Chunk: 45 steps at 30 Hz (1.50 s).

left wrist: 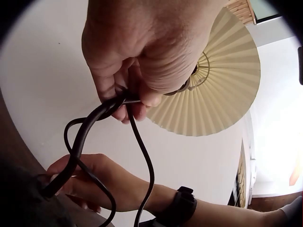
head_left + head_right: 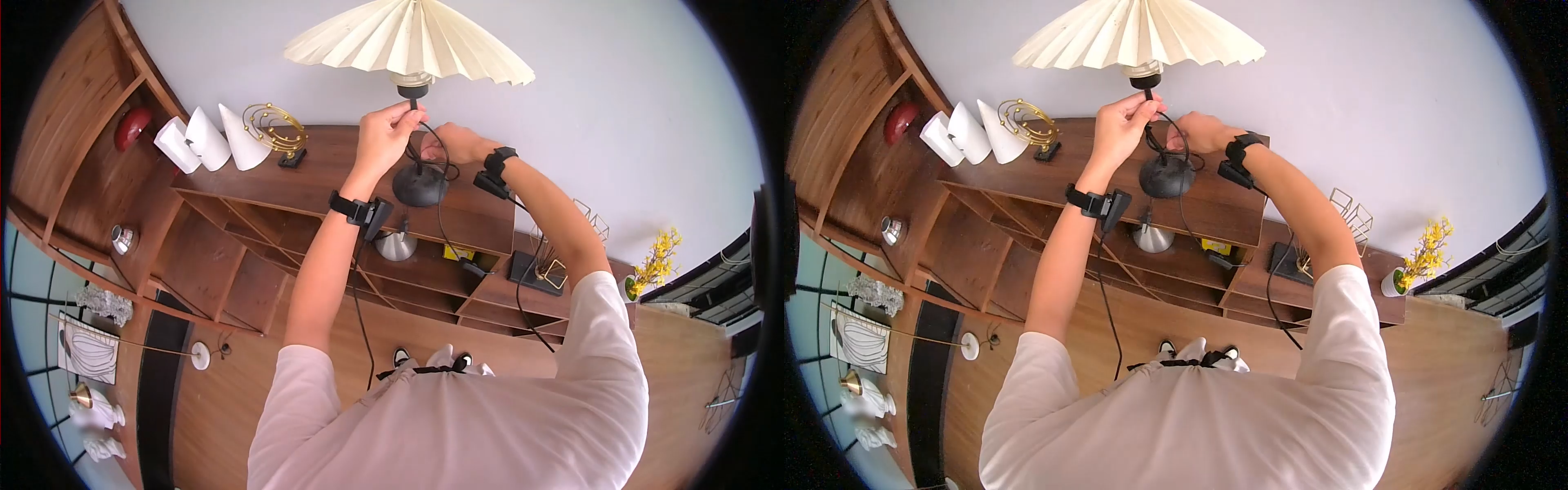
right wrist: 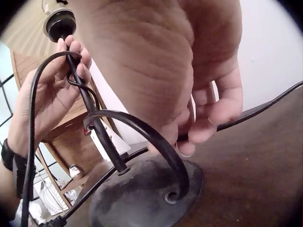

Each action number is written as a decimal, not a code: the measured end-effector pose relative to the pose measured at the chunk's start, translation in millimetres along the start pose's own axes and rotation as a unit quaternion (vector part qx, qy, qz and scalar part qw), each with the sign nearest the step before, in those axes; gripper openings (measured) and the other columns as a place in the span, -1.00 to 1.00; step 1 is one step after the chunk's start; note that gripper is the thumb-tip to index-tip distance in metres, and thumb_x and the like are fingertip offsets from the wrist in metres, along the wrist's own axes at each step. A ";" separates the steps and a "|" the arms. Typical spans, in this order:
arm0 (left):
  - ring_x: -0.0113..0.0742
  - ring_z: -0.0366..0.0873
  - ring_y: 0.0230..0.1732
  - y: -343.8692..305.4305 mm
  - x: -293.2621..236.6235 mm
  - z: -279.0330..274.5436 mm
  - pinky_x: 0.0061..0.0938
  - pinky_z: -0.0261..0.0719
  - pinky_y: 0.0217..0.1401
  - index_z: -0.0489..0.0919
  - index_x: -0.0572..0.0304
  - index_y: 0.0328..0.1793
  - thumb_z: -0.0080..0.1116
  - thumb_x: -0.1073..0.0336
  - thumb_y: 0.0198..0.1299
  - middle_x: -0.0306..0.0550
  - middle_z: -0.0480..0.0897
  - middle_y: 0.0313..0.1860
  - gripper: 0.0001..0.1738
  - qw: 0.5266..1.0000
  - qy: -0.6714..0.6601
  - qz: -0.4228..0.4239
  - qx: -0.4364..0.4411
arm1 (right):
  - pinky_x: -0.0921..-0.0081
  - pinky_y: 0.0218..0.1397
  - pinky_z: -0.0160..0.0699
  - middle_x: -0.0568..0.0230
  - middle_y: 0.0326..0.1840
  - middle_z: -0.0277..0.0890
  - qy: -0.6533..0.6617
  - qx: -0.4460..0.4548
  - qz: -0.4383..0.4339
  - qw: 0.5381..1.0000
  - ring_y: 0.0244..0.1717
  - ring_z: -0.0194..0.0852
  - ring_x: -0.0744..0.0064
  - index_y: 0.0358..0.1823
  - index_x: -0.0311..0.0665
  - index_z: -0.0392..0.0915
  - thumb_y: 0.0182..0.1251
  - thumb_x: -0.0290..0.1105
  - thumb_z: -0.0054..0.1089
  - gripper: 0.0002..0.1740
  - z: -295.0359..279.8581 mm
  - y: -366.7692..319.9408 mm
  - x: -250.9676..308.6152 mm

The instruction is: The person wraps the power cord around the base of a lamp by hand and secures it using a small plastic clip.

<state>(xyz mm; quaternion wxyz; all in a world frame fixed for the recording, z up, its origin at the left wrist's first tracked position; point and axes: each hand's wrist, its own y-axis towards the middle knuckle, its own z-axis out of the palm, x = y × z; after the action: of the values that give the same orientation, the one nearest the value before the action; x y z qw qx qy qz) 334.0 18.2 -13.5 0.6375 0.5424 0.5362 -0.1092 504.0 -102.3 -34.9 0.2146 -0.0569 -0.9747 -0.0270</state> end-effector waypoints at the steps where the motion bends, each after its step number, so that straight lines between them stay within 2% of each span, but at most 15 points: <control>1: -0.43 0.71 -0.16 -0.3 -0.7 -0.7 -0.51 0.68 0.00 0.72 0.45 0.11 0.23 0.31 0.49 -0.05 0.81 -0.13 -0.71 1.000 0.000 0.000 0.000 | 0.22 0.08 0.64 0.20 -0.12 0.79 0.004 -0.020 0.014 1.000 -0.02 0.73 0.16 -0.04 -0.16 0.74 0.45 -0.23 0.29 -0.78 0.0 -1.8 2.9; 6: -0.43 0.72 -0.16 0.2 -0.2 -0.6 -0.52 0.68 0.00 0.71 0.44 0.10 0.22 0.30 0.50 -0.06 0.81 -0.13 -0.71 1.000 0.007 0.007 0.009 | 0.25 0.02 0.65 0.18 -0.16 0.79 0.000 -0.091 -0.007 0.996 -0.10 0.75 0.19 -0.07 -0.17 0.75 0.45 -0.24 0.31 -0.80 10.0 0.0 -3.3; 9: -0.43 0.73 -0.16 0.5 -1.0 -1.1 -0.52 0.69 0.00 0.71 0.45 0.10 0.23 0.30 0.50 -0.06 0.81 -0.13 -0.71 1.000 0.019 0.004 0.014 | 0.26 -0.03 0.65 0.13 -0.22 0.78 0.095 -0.137 -0.071 0.983 -0.16 0.75 0.22 -0.09 -0.22 0.76 0.47 -0.20 0.30 -0.76 12.2 8.0 -10.4; 12: -0.43 0.73 -0.16 -2.6 -7.6 1.4 -0.52 0.69 0.00 0.70 0.46 0.10 0.21 0.31 0.50 -0.06 0.81 -0.14 -0.72 1.000 -0.018 -0.013 0.006 | 0.27 -0.03 0.65 0.10 -0.28 0.77 0.095 -0.124 -0.036 0.987 -0.19 0.74 0.24 -0.10 -0.28 0.75 0.48 -0.17 0.30 -0.70 1.8 16.5 -3.9; 15: -0.44 0.72 -0.16 -1.9 -6.8 0.5 -0.52 0.69 0.00 0.71 0.45 0.10 0.21 0.34 0.49 -0.07 0.82 -0.14 -0.73 0.999 -0.037 -0.008 0.017 | 0.32 -0.18 0.66 0.13 -0.34 0.75 0.041 -0.165 0.009 0.985 -0.33 0.73 0.30 -0.12 -0.32 0.75 0.51 -0.16 0.27 -0.67 -3.7 26.2 -1.7; 17: -0.44 0.72 -0.16 -2.5 -6.0 0.4 -0.52 0.69 0.00 0.71 0.45 0.09 0.20 0.34 0.49 -0.07 0.82 -0.15 -0.73 1.000 -0.018 -0.004 0.006 | 0.39 -0.40 0.63 0.17 -0.38 0.72 0.139 -0.142 0.102 0.975 -0.51 0.67 0.38 -0.10 -0.37 0.74 0.51 -0.17 0.23 -0.65 -6.0 30.2 -4.2; 18: -0.45 0.71 -0.17 -1.9 -7.1 0.9 -0.53 0.69 0.01 0.71 0.44 0.09 0.19 0.35 0.49 -0.08 0.82 -0.15 -0.74 1.000 -0.001 0.002 0.000 | 0.39 -0.40 0.63 0.17 -0.38 0.72 0.139 -0.138 0.101 0.975 -0.51 0.67 0.38 -0.10 -0.37 0.74 0.51 -0.17 0.23 -0.65 -5.5 31.8 -10.5; 20: -0.45 0.71 -0.18 -2.1 -5.3 -0.4 -0.52 0.69 0.01 0.72 0.43 0.08 0.20 0.33 0.50 -0.09 0.82 -0.14 -0.73 1.000 0.006 -0.001 -0.001 | 0.44 -0.57 0.58 0.23 -0.43 0.69 0.211 -0.203 0.141 0.946 -0.63 0.59 0.44 -0.07 -0.42 0.71 0.50 -0.17 0.22 -0.62 -0.1 30.7 -26.7; 25: -0.44 0.72 -0.14 0.5 0.4 -1.1 -0.50 0.71 0.02 0.72 0.43 0.08 0.20 0.30 0.51 -0.08 0.82 -0.14 -0.72 1.000 0.015 0.017 0.015 | 0.43 -0.54 0.66 0.23 -0.46 0.69 0.160 -0.242 0.193 0.937 -0.61 0.62 0.43 -0.05 -0.49 0.68 0.46 -0.20 0.22 -0.60 -15.9 -17.2 -40.4; 28: -0.42 0.73 -0.11 0.9 0.1 -1.0 -0.49 0.72 0.04 0.71 0.43 0.08 0.19 0.29 0.52 -0.06 0.81 -0.13 -0.71 1.000 0.014 0.007 0.016 | 0.32 -0.48 0.69 0.08 -0.44 0.70 0.122 -0.233 0.229 0.937 -0.62 0.65 0.32 -0.03 -0.50 0.65 0.44 -0.26 0.18 -0.63 -20.4 -57.4 -49.2; 32: -0.40 0.74 -0.10 1.4 -1.3 -0.1 -0.48 0.73 0.04 0.70 0.43 0.09 0.18 0.28 0.53 -0.04 0.80 -0.12 -0.71 1.000 -0.002 0.005 0.022 | 0.19 -0.34 0.74 -0.16 -0.44 0.69 -0.071 -0.268 0.208 0.938 -0.59 0.70 0.05 -0.01 -0.49 0.60 0.35 -0.41 0.07 -0.69 -10.2 -97.4 -79.9; 35: -0.38 0.74 -0.09 1.8 1.7 0.2 -0.46 0.72 0.04 0.69 0.43 0.10 0.18 0.27 0.54 -0.02 0.79 -0.12 -0.70 1.000 -0.014 0.000 0.022 | 0.14 -0.16 0.75 -0.07 -0.43 0.72 -0.027 -0.160 0.342 0.926 -0.41 0.76 0.02 -0.05 -0.42 0.62 0.26 -0.46 0.06 -0.71 -12.3 -125.0 -63.9; 38: -0.38 0.74 -0.09 1.9 2.8 0.2 -0.46 0.72 0.04 0.68 0.43 0.10 0.18 0.26 0.53 -0.03 0.79 -0.12 -0.70 1.000 -0.018 0.001 0.022 | 0.10 -0.07 0.74 -0.09 -0.36 0.73 -0.097 -0.161 0.338 0.922 -0.27 0.78 -0.04 -0.05 -0.38 0.64 0.24 -0.44 0.07 -0.70 3.7 -140.5 -78.7; 42: -0.37 0.73 -0.09 1.4 2.6 1.1 -0.46 0.71 0.04 0.68 0.43 0.09 0.18 0.26 0.53 -0.02 0.79 -0.12 -0.70 1.000 -0.016 -0.005 0.020 | 0.06 0.05 0.71 -0.07 -0.08 0.75 -0.163 -0.151 0.350 0.910 -0.01 0.74 -0.11 -0.06 -0.21 0.67 0.24 -0.36 0.14 -0.73 20.8 -145.2 -85.8; 45: -0.37 0.73 -0.09 1.0 0.9 -0.1 -0.46 0.71 0.04 0.68 0.43 0.09 0.19 0.27 0.53 -0.02 0.79 -0.12 -0.71 1.000 -0.014 -0.005 0.019 | 0.05 0.09 0.70 -0.03 -0.04 0.75 -0.151 -0.150 0.355 0.910 0.02 0.73 -0.12 -0.04 -0.17 0.67 0.26 -0.35 0.14 -0.73 24.6 -144.3 -82.2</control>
<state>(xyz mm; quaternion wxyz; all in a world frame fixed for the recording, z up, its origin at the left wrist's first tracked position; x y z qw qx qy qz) 335.0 19.0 -13.6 0.6341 0.5501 0.5278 -0.1294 550.3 -251.7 -95.9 0.0491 -0.4343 -0.8953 -0.0863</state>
